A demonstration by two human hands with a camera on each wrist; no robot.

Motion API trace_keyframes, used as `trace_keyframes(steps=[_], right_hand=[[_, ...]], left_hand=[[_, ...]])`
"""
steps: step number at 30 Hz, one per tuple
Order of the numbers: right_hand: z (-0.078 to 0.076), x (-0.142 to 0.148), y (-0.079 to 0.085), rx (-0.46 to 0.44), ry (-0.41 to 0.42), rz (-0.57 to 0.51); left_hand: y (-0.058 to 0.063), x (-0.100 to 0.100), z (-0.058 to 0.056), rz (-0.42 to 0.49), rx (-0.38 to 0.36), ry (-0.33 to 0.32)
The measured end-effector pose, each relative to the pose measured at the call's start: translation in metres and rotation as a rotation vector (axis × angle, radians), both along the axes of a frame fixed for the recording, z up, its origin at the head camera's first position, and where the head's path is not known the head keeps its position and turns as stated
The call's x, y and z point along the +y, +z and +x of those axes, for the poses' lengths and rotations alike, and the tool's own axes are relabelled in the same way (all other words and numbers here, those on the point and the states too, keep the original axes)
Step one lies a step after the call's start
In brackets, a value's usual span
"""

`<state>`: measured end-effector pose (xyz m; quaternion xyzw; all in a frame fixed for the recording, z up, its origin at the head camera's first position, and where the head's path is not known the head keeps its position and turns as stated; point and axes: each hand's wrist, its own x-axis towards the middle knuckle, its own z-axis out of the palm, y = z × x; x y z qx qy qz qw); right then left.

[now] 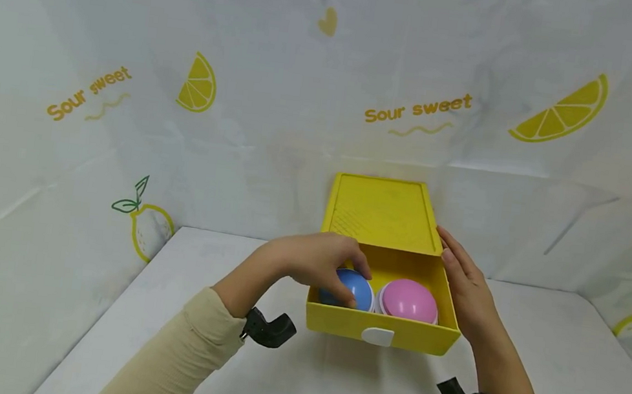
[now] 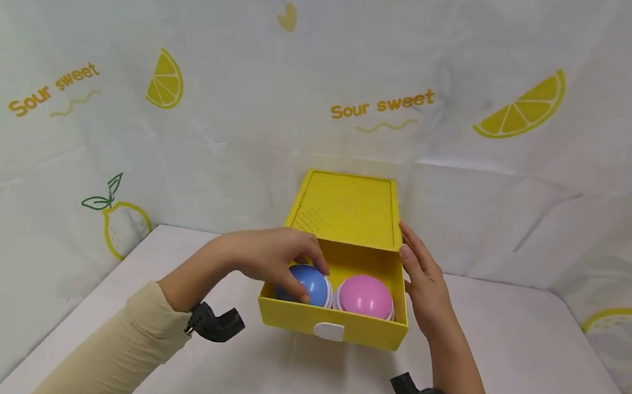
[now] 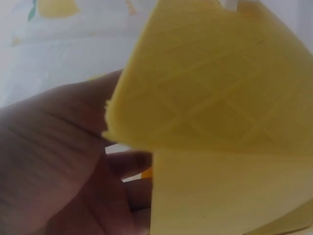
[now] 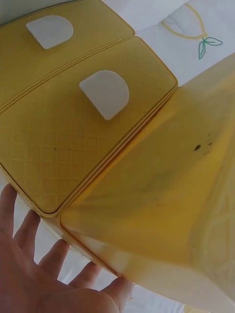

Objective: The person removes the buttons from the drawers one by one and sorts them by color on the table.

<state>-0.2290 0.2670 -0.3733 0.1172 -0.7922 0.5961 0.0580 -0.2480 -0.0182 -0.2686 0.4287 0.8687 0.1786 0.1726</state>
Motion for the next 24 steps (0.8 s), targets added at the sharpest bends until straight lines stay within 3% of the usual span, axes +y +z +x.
trace_keyframes(steps=[13, 24], right_hand=[[0.0004, 0.0007, -0.0014, 0.003, 0.008, -0.006], [0.0006, 0.0007, -0.0022, 0.0, 0.017, -0.022]], left_hand=[[-0.0046, -0.004, -0.0026, 0.04, -0.043, 0.032], [-0.0046, -0.0076, -0.0031, 0.077, -0.024, -0.01]])
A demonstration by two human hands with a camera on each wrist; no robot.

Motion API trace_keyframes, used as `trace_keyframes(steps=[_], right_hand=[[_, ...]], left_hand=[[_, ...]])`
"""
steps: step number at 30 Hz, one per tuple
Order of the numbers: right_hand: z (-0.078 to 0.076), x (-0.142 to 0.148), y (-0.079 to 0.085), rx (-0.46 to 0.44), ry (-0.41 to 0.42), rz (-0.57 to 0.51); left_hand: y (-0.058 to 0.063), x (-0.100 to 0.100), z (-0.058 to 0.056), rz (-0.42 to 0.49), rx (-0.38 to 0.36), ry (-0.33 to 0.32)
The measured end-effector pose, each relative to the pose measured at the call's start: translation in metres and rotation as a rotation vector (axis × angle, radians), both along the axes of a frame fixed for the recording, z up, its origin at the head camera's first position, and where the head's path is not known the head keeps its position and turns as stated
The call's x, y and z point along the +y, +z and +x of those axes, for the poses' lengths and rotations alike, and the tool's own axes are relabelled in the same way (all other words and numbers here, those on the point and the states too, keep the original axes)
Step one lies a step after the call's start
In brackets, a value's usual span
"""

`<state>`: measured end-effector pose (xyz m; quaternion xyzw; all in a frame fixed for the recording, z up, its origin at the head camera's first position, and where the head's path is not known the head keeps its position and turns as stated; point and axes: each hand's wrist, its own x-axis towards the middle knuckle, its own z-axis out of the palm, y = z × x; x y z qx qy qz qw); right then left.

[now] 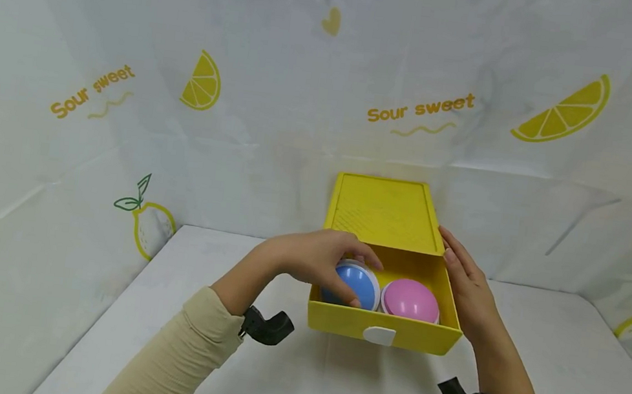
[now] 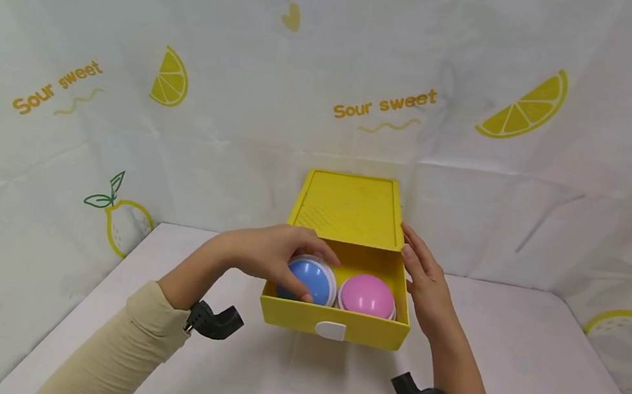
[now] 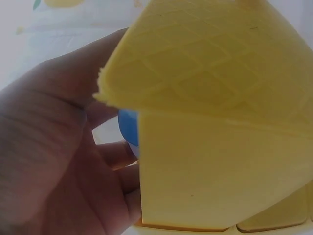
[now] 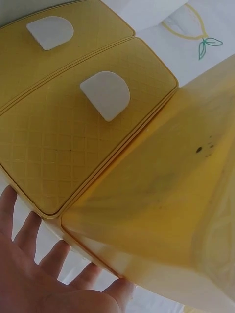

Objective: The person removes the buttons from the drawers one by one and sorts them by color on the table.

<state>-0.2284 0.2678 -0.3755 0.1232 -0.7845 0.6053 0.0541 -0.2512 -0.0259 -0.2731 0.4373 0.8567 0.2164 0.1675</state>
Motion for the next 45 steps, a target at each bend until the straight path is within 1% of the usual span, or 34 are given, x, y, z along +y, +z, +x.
trace_keyframes(steps=[4, 6, 10, 12, 14, 19, 22, 26, 28, 33, 37, 40, 45], right_hand=[[-0.001, -0.001, 0.0, -0.001, 0.002, 0.0], [-0.001, -0.001, 0.0, 0.004, 0.01, -0.007], [0.0, -0.001, 0.0, 0.016, 0.04, -0.053], [0.0, -0.001, -0.001, 0.022, 0.056, -0.076], [-0.001, 0.0, -0.001, 0.027, 0.059, -0.078], [-0.002, 0.0, -0.001, 0.027, 0.045, -0.044], [-0.002, -0.001, -0.001, 0.029, 0.049, -0.049], [-0.003, -0.001, -0.001, 0.03, 0.055, -0.056], [-0.003, -0.002, -0.001, 0.022, 0.056, -0.059], [-0.004, -0.003, 0.0, 0.006, 0.05, -0.056], [-0.003, -0.002, 0.001, 0.019, 0.041, -0.037], [-0.003, -0.001, 0.001, 0.04, 0.048, -0.042], [0.0, 0.0, -0.001, 0.045, 0.061, -0.068]], left_hand=[[0.0, -0.002, -0.001, 0.013, 0.025, -0.014], [0.0, -0.003, 0.0, 0.014, 0.036, -0.001], [-0.003, -0.004, 0.0, 0.039, 0.034, 0.025], [-0.004, -0.005, 0.0, 0.062, 0.039, 0.025], [-0.005, -0.006, 0.0, 0.092, 0.044, 0.026], [-0.005, -0.01, -0.001, 0.169, 0.031, 0.049], [-0.006, -0.014, -0.002, 0.265, 0.003, 0.065], [-0.01, -0.02, -0.005, 0.445, -0.052, 0.08], [-0.011, -0.023, -0.005, 0.517, -0.06, 0.094], [-0.01, -0.036, -0.005, 0.627, -0.041, 0.139], [-0.011, -0.047, -0.005, 0.713, -0.037, 0.162], [-0.015, -0.054, -0.006, 0.777, -0.032, 0.189], [-0.028, -0.065, -0.006, 0.895, -0.041, 0.28]])
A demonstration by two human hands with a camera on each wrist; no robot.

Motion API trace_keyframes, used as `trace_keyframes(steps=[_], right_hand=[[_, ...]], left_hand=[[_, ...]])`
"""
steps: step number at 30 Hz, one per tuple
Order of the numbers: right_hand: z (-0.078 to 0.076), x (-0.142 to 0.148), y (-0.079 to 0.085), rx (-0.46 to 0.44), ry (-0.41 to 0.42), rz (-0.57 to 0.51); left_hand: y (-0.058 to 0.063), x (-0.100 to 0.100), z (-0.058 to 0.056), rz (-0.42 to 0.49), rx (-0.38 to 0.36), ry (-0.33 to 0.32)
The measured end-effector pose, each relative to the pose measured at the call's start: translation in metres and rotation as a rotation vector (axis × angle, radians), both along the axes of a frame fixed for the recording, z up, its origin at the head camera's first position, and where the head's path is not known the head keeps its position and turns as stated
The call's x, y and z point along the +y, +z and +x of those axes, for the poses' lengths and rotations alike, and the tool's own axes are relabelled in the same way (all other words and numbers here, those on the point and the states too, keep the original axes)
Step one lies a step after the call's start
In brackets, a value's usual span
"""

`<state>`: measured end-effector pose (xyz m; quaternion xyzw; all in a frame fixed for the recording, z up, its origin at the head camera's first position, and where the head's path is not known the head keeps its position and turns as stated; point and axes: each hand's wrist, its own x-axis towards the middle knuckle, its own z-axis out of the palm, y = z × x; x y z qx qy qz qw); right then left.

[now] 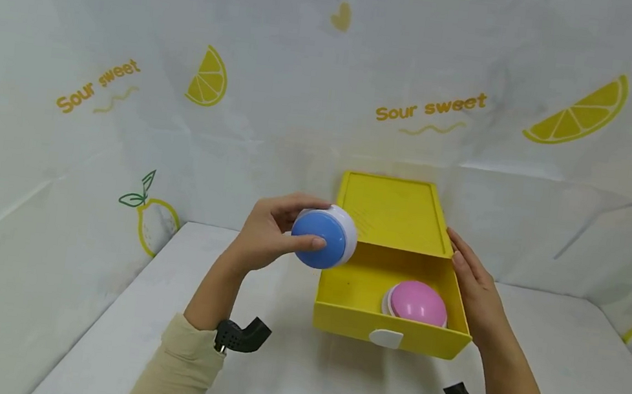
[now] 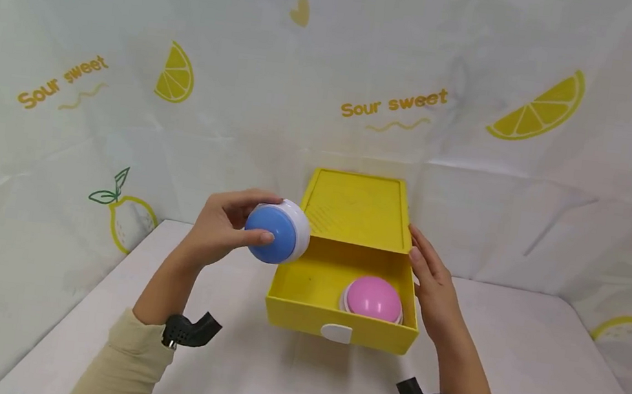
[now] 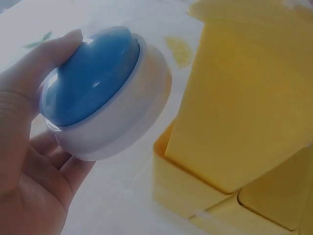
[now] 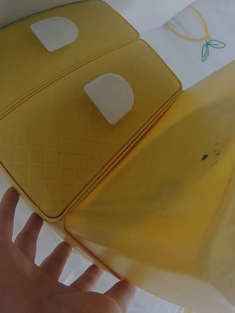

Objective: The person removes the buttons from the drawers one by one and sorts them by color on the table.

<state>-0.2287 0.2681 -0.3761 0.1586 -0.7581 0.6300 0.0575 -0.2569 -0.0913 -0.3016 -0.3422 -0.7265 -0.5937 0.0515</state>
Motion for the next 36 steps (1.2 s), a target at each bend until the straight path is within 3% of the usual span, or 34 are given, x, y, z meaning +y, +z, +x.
trace_keyframes(steps=[5, 13, 20, 26, 31, 36], right_hand=[[0.002, 0.001, -0.002, 0.002, 0.005, -0.004], [0.002, 0.001, -0.002, 0.012, 0.004, 0.001], [0.003, -0.001, -0.004, 0.016, 0.005, -0.004], [0.002, 0.0, -0.005, 0.012, 0.004, 0.005], [-0.001, 0.0, -0.003, 0.013, -0.01, 0.023], [-0.001, -0.001, -0.003, -0.004, -0.01, 0.018]], left_hand=[[-0.02, -0.013, 0.002, 0.111, -0.036, 0.074], [-0.044, -0.033, 0.0, 0.197, -0.064, 0.212], [-0.065, -0.043, -0.003, 0.182, -0.136, 0.311], [-0.074, -0.044, -0.01, 0.185, -0.183, 0.388], [-0.085, -0.044, -0.018, 0.15, -0.208, 0.463], [-0.106, -0.037, -0.03, 0.106, -0.257, 0.501]])
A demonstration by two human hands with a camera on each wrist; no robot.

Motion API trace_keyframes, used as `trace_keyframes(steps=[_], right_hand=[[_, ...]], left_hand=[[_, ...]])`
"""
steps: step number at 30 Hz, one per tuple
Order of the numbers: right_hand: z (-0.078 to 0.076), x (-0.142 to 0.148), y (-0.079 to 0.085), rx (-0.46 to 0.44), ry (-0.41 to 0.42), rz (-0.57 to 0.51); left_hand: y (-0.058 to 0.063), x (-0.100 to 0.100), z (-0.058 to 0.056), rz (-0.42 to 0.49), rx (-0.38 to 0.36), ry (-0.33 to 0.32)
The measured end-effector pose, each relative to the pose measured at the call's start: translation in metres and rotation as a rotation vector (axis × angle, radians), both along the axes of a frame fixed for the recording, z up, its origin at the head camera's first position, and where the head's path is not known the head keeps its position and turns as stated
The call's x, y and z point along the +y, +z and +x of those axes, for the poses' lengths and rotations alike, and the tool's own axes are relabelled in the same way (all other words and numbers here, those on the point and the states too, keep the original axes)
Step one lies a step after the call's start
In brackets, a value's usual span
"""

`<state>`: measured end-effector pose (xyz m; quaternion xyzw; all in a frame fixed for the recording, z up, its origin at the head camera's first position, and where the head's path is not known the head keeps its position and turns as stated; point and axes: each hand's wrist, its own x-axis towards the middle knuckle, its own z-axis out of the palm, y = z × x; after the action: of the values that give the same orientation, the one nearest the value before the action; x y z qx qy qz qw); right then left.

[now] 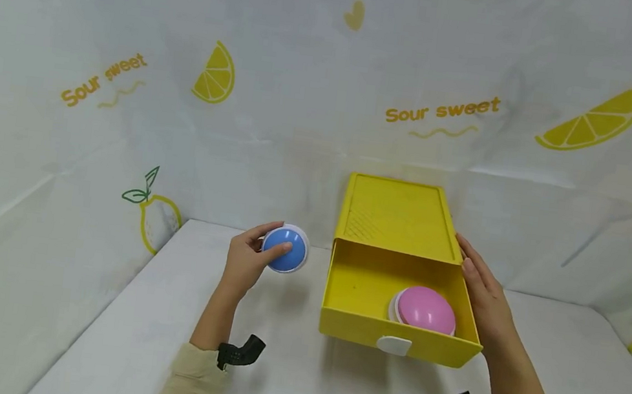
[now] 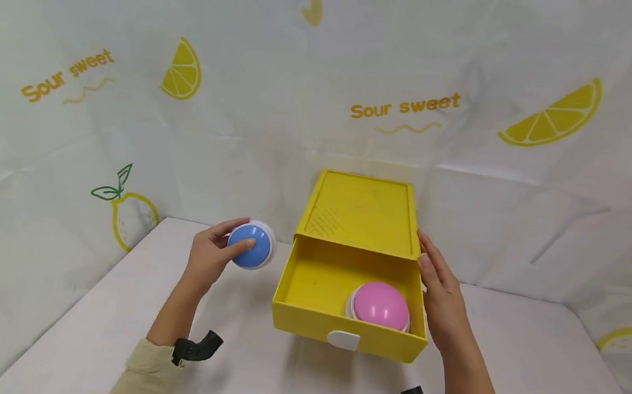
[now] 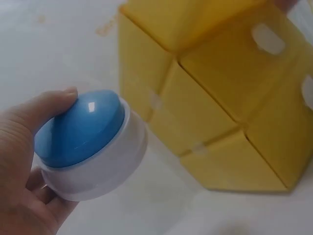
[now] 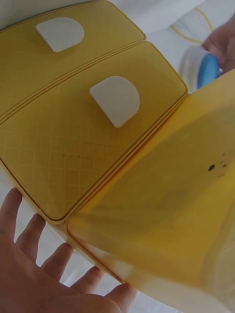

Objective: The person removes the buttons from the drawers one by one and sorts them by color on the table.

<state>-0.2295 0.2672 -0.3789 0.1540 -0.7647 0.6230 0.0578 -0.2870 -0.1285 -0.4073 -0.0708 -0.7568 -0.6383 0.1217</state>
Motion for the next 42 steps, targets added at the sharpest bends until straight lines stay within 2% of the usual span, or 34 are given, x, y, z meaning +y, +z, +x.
trace_keyframes(steps=[3, 8, 16, 19, 24, 29, 35, 42], right_hand=[[0.001, 0.001, 0.001, 0.005, 0.0, -0.005], [0.001, 0.004, 0.0, 0.015, 0.015, -0.02], [0.003, 0.008, -0.003, 0.003, 0.006, -0.012], [0.003, 0.007, -0.002, 0.011, 0.019, -0.02], [0.0, 0.005, 0.002, 0.012, -0.014, 0.024], [-0.001, 0.003, 0.002, 0.003, -0.021, 0.035], [0.0, 0.004, -0.001, 0.013, -0.008, 0.021], [-0.001, 0.003, -0.008, 0.017, 0.026, -0.049]], left_hand=[[-0.014, 0.007, -0.009, 0.019, -0.05, 0.051], [-0.035, 0.018, -0.016, 0.038, -0.117, 0.121], [-0.064, 0.04, -0.022, -0.006, -0.132, 0.122], [-0.068, 0.043, -0.024, -0.021, -0.146, 0.127], [-0.073, 0.046, -0.031, -0.059, -0.144, 0.13], [-0.082, 0.048, -0.034, -0.116, -0.144, 0.138], [-0.093, 0.047, -0.029, -0.191, -0.095, 0.187], [-0.099, 0.042, -0.03, -0.268, -0.052, 0.247]])
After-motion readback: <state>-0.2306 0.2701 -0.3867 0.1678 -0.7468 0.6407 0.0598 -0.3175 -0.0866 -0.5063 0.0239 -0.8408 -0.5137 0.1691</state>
